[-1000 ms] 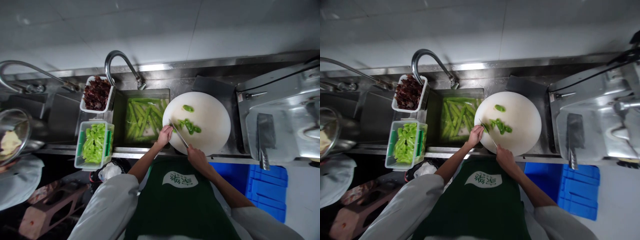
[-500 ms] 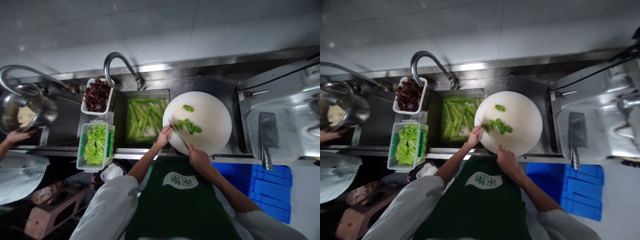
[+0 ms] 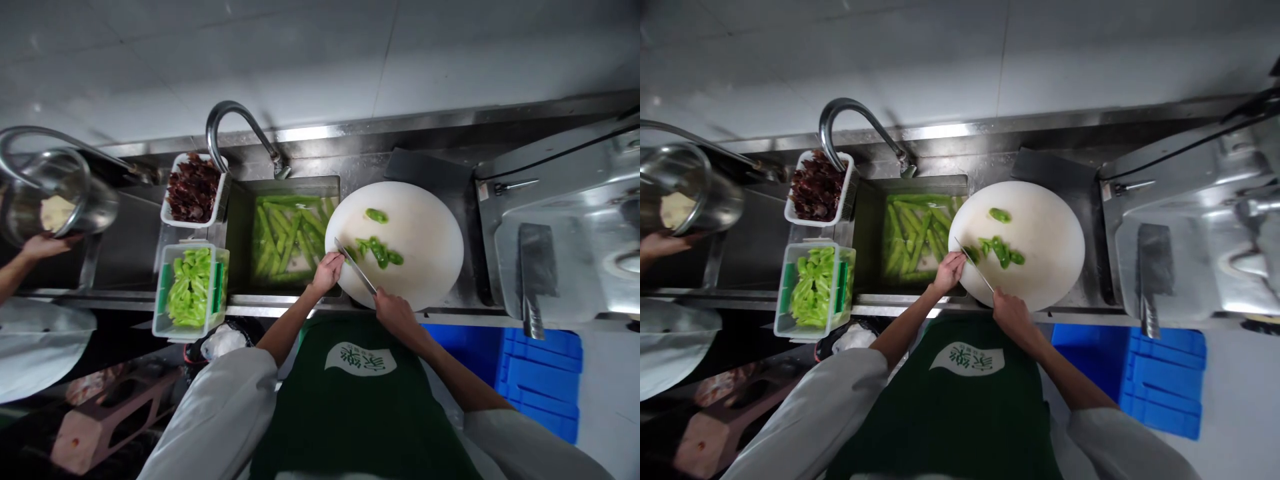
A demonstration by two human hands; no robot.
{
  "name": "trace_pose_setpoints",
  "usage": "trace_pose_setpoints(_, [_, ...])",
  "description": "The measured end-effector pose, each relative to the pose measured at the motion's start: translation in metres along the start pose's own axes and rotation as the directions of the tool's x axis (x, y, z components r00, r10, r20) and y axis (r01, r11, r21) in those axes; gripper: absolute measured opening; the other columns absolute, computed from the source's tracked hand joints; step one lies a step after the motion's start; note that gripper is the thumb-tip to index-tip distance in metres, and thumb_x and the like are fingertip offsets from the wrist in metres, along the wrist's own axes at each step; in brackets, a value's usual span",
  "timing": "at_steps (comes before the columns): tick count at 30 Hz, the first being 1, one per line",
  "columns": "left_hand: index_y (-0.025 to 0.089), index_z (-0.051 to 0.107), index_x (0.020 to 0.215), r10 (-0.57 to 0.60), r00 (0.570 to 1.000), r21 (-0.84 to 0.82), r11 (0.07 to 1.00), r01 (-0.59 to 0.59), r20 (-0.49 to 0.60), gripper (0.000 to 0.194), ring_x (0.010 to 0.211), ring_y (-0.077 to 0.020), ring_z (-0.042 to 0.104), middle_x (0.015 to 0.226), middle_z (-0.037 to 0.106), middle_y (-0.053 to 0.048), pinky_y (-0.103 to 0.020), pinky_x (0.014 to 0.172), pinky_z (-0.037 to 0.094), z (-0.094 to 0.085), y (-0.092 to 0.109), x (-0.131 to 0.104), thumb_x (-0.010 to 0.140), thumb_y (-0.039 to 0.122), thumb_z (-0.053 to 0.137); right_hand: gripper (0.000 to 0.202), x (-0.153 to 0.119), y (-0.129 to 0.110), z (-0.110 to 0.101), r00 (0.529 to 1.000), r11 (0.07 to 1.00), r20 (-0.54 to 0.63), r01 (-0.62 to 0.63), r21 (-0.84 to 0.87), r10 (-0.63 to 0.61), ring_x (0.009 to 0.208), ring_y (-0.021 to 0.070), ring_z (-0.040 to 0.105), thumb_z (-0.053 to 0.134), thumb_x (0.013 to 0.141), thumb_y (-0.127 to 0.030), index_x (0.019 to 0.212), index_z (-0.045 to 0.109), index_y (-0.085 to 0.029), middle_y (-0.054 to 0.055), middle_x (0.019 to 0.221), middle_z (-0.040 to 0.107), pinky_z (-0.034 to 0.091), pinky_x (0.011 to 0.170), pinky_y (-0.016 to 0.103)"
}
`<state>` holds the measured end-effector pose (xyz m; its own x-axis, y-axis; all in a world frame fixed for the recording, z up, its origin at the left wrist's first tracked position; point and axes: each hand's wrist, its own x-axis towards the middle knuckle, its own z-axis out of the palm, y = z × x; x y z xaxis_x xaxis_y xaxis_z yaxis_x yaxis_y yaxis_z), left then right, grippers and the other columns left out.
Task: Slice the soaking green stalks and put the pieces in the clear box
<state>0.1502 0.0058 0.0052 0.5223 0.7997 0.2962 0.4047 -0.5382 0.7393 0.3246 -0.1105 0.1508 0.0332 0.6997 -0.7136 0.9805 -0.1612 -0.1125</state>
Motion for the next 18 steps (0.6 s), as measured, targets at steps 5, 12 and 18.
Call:
trace_pose_setpoints(5, [0.018,0.067,0.104,0.007,1.000,0.000,1.000,-0.007,-0.014,0.026,0.095,-0.0172,0.062,0.099,0.064,-0.009,-0.034,0.088,0.056,0.000,-0.001,0.001,0.099,0.026,0.043,0.033,-0.003,0.004,-0.001,1.000,1.000,-0.014,0.004,0.005,-0.004,0.085,0.0237,0.069,0.025,0.101,-0.027,0.111,0.053,-0.013,0.015,0.088,0.071,0.041,0.071,0.029])
trace_pose_setpoints(12, [0.018,0.068,0.100,0.016,1.000,-0.019,1.000,-0.016,-0.005,0.025,0.094,-0.0172,0.062,0.098,0.066,-0.010,-0.033,0.087,0.055,-0.006,0.006,0.000,0.099,0.026,0.044,0.030,-0.001,0.011,-0.001,1.000,0.999,-0.007,0.015,0.040,-0.015,0.087,0.0226,0.069,0.027,0.102,-0.028,0.108,0.053,-0.014,0.014,0.093,0.071,0.039,0.069,0.028])
trace_pose_setpoints(18, [0.015,0.067,0.094,-0.121,0.946,-0.032,0.993,0.116,-0.300,0.024,0.089,-0.0175,0.061,0.093,0.064,-0.008,-0.031,0.084,0.051,-0.030,0.006,0.072,0.097,0.027,0.046,0.028,-0.030,0.035,-0.005,1.000,0.999,-0.009,0.025,-0.025,-0.025,0.081,0.0252,0.071,0.028,0.101,-0.028,0.106,0.052,-0.015,0.012,0.082,0.072,0.036,0.063,0.027])
